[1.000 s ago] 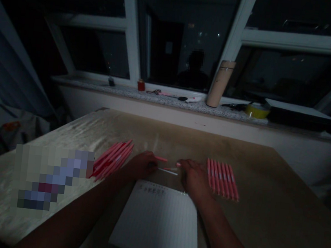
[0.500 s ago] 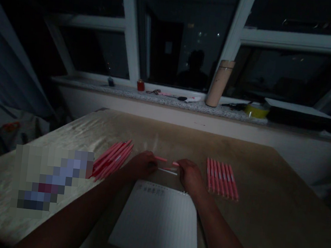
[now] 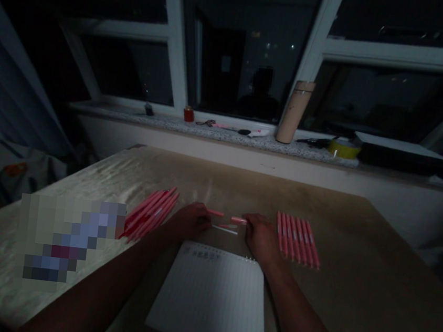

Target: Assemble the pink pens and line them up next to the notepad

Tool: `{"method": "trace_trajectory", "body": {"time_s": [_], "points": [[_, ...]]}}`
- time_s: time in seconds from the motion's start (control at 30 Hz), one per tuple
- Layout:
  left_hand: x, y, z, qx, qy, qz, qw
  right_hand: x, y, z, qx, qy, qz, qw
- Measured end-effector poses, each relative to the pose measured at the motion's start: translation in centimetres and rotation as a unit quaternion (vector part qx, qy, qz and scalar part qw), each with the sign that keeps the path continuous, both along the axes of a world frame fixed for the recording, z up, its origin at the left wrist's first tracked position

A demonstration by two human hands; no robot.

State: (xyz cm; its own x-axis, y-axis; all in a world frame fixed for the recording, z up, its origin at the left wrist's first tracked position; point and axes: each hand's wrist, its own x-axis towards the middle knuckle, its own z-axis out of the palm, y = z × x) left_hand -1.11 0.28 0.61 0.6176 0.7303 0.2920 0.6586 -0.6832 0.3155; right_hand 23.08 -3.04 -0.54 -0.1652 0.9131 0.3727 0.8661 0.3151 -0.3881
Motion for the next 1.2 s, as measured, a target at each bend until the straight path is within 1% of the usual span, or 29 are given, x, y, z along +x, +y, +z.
{"method": "trace_trajectory", "body": {"time_s": [0.2, 0.37, 0.5, 0.67, 0.73, 0.83, 0.9, 1.0, 1.07, 1.2], "points": [[0.0, 0.0, -0.1, -0.001, -0.003, 0.005, 1.0, 0.0, 0.0, -0.1, 0.007, 0.001, -0.004, 1.0], [0.0, 0.0, -0.1, -0.004, -0.009, 0.016, 1.0, -0.3, -0.5, 0.8, 0.018, -0.019, -0.008, 1.0], [0.3, -0.1, 0.1, 0.001, -0.013, 0.021, 1.0, -0.7, -0.8, 1.4, 0.023, -0.03, 0.009, 0.999], [0.9, -0.5, 0.6, 0.018, -0.043, 0.03, 0.998, -0.9, -0.9, 1.5, 0.023, -0.021, 0.029, 0.999], [0.9, -0.4, 0.6, 0.016, -0.045, 0.046, 0.998, -0.7, -0.8, 1.3, 0.022, 0.011, 0.019, 1.0], [0.5, 0.0, 0.5, 0.009, -0.071, 0.096, 0.993, 0.1, -0.5, 0.5, 0.028, 0.119, -0.017, 0.992], [0.1, 0.4, 0.3, -0.014, -0.118, 0.13, 0.984, 0.7, -0.1, -0.3, 0.016, 0.219, -0.059, 0.974], [-0.4, 0.8, 0.0, -0.072, -0.177, 0.156, 0.969, 1.4, 0.7, -1.5, -0.015, 0.365, -0.088, 0.927], [-0.5, 0.9, -0.2, -0.089, -0.183, 0.162, 0.966, 1.6, 1.1, -2.1, -0.033, 0.406, -0.084, 0.91], [-0.5, 0.8, -0.3, -0.08, -0.169, 0.158, 0.97, 1.6, 1.3, -2.6, -0.041, 0.426, -0.064, 0.901]]}}
